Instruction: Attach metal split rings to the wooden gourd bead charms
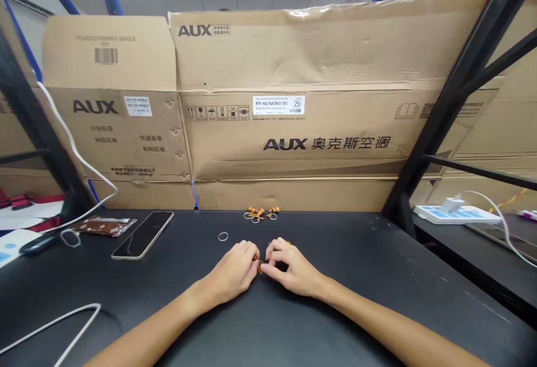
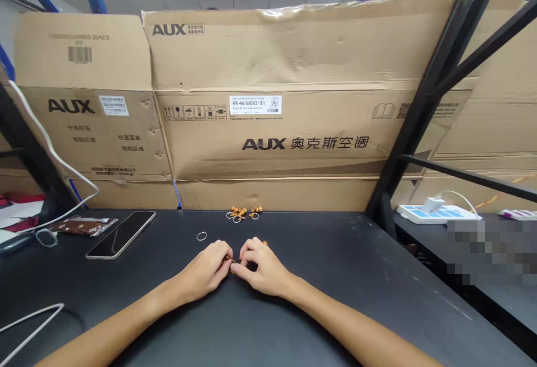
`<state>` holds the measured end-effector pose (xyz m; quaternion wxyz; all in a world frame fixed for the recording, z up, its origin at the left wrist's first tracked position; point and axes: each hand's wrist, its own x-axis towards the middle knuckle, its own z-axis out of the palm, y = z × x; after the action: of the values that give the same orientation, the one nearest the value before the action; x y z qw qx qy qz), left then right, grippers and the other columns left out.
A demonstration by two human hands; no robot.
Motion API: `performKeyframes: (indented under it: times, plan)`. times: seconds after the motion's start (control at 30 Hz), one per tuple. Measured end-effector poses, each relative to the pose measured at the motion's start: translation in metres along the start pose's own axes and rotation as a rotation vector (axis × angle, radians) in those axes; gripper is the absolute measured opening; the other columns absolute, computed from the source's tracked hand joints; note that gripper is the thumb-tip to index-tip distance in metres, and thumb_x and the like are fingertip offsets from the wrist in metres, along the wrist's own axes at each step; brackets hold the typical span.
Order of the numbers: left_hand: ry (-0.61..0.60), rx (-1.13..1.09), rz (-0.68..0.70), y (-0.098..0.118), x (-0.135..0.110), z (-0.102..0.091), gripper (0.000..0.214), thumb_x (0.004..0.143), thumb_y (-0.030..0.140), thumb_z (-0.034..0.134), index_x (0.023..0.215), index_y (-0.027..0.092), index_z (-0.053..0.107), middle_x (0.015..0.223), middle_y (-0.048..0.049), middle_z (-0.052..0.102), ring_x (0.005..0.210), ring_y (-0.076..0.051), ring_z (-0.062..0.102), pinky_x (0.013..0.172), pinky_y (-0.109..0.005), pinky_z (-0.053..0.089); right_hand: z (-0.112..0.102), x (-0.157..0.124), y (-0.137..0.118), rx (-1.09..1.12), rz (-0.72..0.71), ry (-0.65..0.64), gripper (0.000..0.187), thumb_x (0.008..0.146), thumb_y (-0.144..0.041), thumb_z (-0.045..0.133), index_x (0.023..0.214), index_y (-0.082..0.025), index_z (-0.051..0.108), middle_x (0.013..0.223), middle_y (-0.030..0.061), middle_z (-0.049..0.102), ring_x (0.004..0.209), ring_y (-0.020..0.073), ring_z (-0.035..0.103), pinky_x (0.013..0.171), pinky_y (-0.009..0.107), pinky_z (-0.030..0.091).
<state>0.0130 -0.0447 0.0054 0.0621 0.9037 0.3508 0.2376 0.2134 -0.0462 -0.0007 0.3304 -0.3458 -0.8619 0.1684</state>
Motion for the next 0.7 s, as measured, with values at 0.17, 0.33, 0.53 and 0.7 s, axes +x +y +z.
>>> performKeyframes:
  times: [0.17, 0.33, 0.53, 0.7]
  plan:
    - [0.001, 0.026, 0.038, 0.0008, 0.0002, 0.0002, 0.016, 0.09, 0.012, 0.039, 0.092, 0.019, 0.053, 0.088, -0.0052, 0.055, 0.079, -0.019, 0.052, 0.074, -0.033, 0.044, 0.0001, -0.0008, 0.0013, -0.053, -0.04, -0.027, 0.022, 0.091, -0.023, 0.051, 0.069, -0.019, 0.056, 0.09, 0.002, 0.057, 0.084, 0.015, 0.051, 0.079, 0.031, 0.043]
    - [-0.014, -0.002, 0.018, -0.0029, 0.0004, -0.0005, 0.017, 0.09, 0.012, 0.039, 0.088, 0.019, 0.055, 0.088, -0.0047, 0.055, 0.08, -0.019, 0.051, 0.074, -0.032, 0.044, -0.0021, -0.0007, 0.0004, -0.043, -0.041, -0.045, 0.017, 0.092, -0.023, 0.049, 0.078, -0.02, 0.058, 0.092, 0.0022, 0.057, 0.087, 0.0152, 0.05, 0.083, 0.032, 0.042]
    - [-0.036, -0.11, -0.035, -0.0072, 0.0011, -0.0005, 0.012, 0.09, 0.017, 0.043, 0.085, 0.02, 0.054, 0.088, -0.003, 0.055, 0.081, -0.018, 0.05, 0.073, -0.03, 0.043, -0.0032, -0.0009, -0.0006, -0.049, -0.052, -0.045, 0.018, 0.093, -0.024, 0.047, 0.08, -0.021, 0.059, 0.096, 0.0038, 0.057, 0.088, 0.0173, 0.05, 0.083, 0.034, 0.042]
    - [0.009, -0.112, -0.01, -0.0025, 0.0009, -0.0002, 0.014, 0.092, 0.017, 0.04, 0.085, 0.02, 0.052, 0.086, -0.0028, 0.055, 0.078, -0.017, 0.049, 0.073, -0.03, 0.041, 0.0002, -0.0013, -0.0005, -0.099, -0.047, 0.008, 0.018, 0.088, -0.026, 0.057, 0.07, -0.02, 0.057, 0.094, 0.0039, 0.056, 0.088, 0.0182, 0.049, 0.08, 0.034, 0.043]
